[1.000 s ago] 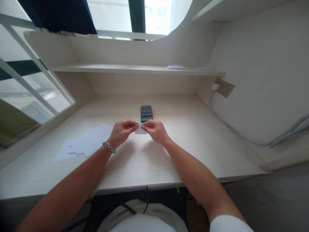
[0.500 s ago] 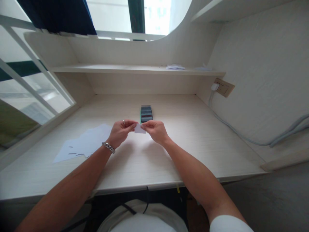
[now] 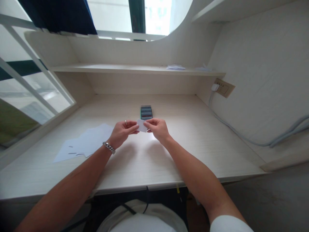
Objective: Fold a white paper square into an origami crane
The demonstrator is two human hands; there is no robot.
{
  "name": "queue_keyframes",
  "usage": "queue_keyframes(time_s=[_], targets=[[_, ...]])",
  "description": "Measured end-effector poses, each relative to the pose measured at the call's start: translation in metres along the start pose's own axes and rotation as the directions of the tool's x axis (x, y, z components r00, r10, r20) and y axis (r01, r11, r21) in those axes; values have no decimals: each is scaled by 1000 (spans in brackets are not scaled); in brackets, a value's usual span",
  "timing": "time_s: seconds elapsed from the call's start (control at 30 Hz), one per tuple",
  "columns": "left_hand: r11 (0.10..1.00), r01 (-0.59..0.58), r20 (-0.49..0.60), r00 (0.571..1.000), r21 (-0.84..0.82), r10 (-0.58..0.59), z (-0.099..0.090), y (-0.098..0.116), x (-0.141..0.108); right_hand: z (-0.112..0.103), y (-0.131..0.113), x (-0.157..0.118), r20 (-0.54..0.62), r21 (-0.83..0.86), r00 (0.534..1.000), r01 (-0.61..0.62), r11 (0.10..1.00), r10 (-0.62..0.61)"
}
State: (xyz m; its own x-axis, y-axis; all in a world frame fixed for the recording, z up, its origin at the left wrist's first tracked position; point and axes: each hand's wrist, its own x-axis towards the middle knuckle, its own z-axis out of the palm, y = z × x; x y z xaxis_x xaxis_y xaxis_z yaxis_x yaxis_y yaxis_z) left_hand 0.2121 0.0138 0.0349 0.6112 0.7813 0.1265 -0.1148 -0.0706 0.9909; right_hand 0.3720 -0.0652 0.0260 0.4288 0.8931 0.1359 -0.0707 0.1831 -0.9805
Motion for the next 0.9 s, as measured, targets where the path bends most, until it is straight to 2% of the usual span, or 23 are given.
queue_keyframes(time_s=[0.2, 0.43, 0.6, 0.73, 0.9], targets=[[997, -55, -27, 998, 50, 56, 1, -3, 1, 2, -1, -1, 25, 58, 998, -59, 997, 57], [991, -59, -107, 992, 120, 72, 0, -2, 1, 1, 3, 0, 49, -4, 998, -45, 999, 46], [994, -39, -40, 998, 106, 43, -2, -3, 3, 0, 6, 1, 64, -25, 998, -5, 1000, 7], [994, -69, 28, 997, 83, 67, -3, -4, 3, 1, 6, -1, 140, -67, 989, 46, 997, -37], [992, -93, 35, 995, 80, 91, -3, -3, 2, 3, 6, -3, 136, -38, 990, -21, 999, 26]])
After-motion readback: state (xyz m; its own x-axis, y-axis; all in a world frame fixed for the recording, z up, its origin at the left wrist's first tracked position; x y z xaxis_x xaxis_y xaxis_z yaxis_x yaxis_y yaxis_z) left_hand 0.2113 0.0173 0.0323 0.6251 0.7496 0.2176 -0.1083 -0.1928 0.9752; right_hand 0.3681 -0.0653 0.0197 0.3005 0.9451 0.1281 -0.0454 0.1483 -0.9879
